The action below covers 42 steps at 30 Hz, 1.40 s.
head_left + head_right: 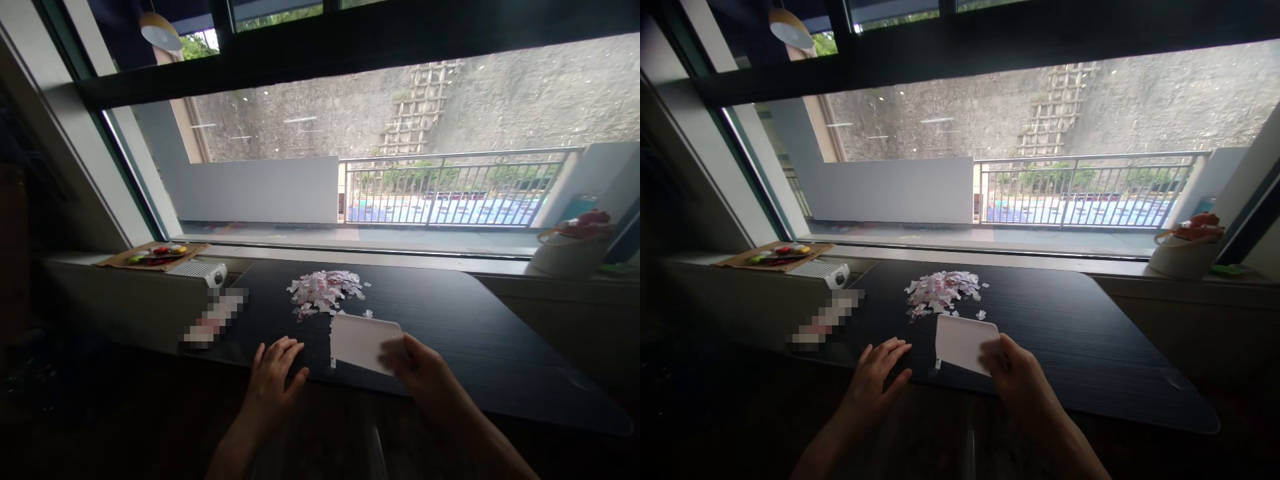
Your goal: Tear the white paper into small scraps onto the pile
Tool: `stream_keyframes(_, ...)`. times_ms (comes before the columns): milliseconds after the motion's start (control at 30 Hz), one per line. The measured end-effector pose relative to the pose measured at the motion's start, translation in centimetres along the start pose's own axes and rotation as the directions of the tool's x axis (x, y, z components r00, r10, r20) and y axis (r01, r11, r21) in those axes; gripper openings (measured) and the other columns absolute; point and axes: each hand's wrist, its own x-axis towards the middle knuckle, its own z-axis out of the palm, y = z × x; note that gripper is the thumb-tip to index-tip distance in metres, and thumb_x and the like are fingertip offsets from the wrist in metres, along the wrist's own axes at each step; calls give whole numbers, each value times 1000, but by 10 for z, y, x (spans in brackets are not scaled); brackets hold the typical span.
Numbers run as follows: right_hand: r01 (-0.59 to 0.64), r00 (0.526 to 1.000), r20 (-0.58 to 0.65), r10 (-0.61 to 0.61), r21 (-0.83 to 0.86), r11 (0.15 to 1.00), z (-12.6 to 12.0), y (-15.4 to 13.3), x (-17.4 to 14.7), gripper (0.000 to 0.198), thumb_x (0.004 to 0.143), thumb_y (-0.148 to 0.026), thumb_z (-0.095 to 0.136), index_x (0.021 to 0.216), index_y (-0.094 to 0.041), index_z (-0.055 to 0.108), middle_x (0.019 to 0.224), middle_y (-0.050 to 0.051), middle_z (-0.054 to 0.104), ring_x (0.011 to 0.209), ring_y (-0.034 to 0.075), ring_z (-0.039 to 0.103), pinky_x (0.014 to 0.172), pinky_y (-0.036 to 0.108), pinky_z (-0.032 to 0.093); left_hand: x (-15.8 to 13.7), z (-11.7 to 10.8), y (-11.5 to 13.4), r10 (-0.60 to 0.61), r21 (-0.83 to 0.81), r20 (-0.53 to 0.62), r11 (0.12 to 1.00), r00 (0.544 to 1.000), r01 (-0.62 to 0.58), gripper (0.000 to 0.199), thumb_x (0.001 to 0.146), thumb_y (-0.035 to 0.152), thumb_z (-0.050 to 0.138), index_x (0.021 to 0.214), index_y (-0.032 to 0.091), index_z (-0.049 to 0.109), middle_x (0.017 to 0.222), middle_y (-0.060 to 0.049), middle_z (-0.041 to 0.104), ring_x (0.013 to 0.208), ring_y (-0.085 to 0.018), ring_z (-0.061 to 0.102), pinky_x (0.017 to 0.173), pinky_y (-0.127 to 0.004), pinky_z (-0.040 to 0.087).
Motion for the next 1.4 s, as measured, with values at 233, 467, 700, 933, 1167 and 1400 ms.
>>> stream_keyframes(233, -39, 999, -13, 40, 24, 999, 1, 5, -1, 26, 79, -41, 57, 89, -18, 64, 79, 6, 69, 68, 20, 63, 64, 32, 51, 0, -1, 1, -6, -9, 1, 1000, 1000, 6, 38, 86, 36, 43, 120, 25, 56, 123, -8, 62, 122, -26, 50, 107, -59, 28)
stream_keyframes(467, -110, 993, 51, 105, 110, 988, 7, 12, -6, 26, 75, -39, 57, 86, -16, 64, 75, 4, 66, 67, 19, 60, 59, 29, 48, 0, -1, 0, -4, -12, 11, 1000, 1000, 4, 37, 87, 36, 43, 120, 25, 55, 124, -8, 61, 123, -25, 50, 107, -61, 27)
stream_keyframes(700, -151, 987, 86, 138, 171, 974, 13, 4, -7, 22, 71, -33, 59, 83, -15, 65, 71, 3, 65, 65, 18, 60, 57, 28, 46, -2, -1, 1, 2, -12, -1, 1000, 1000, -2, 36, 87, 36, 44, 120, 26, 55, 124, -7, 61, 122, -25, 51, 107, -60, 28)
stream_keyframes(933, -87, 993, -74, 94, 84, 993, -14, 16, -11, 31, 76, -44, 58, 90, -18, 65, 79, 6, 70, 71, 22, 66, 65, 32, 53, 0, -4, 4, -4, -13, 4, 1000, 1000, 4, 35, 88, 32, 40, 118, 26, 57, 123, -7, 62, 121, -25, 52, 106, -60, 30)
stream_keyframes(1167, 73, 989, -114, -96, -196, 978, -23, 32, -6, 25, 86, -39, 50, 94, -21, 64, 94, 9, 74, 86, 24, 70, 75, 36, 55, -2, 1, -2, 17, -11, -25, 1000, 1000, -17, 34, 89, 35, 40, 118, 28, 57, 122, -6, 62, 120, -24, 53, 105, -59, 31)
stream_keyframes(1400, 222, 967, -50, -248, -304, 927, -22, 20, -19, 15, 88, -31, 51, 87, -22, 63, 86, 4, 75, 78, 20, 71, 70, 28, 55, -1, 2, -4, 19, -2, -33, 1000, 999, -19, 34, 88, 34, 42, 119, 28, 57, 122, -6, 62, 120, -24, 52, 106, -58, 31)
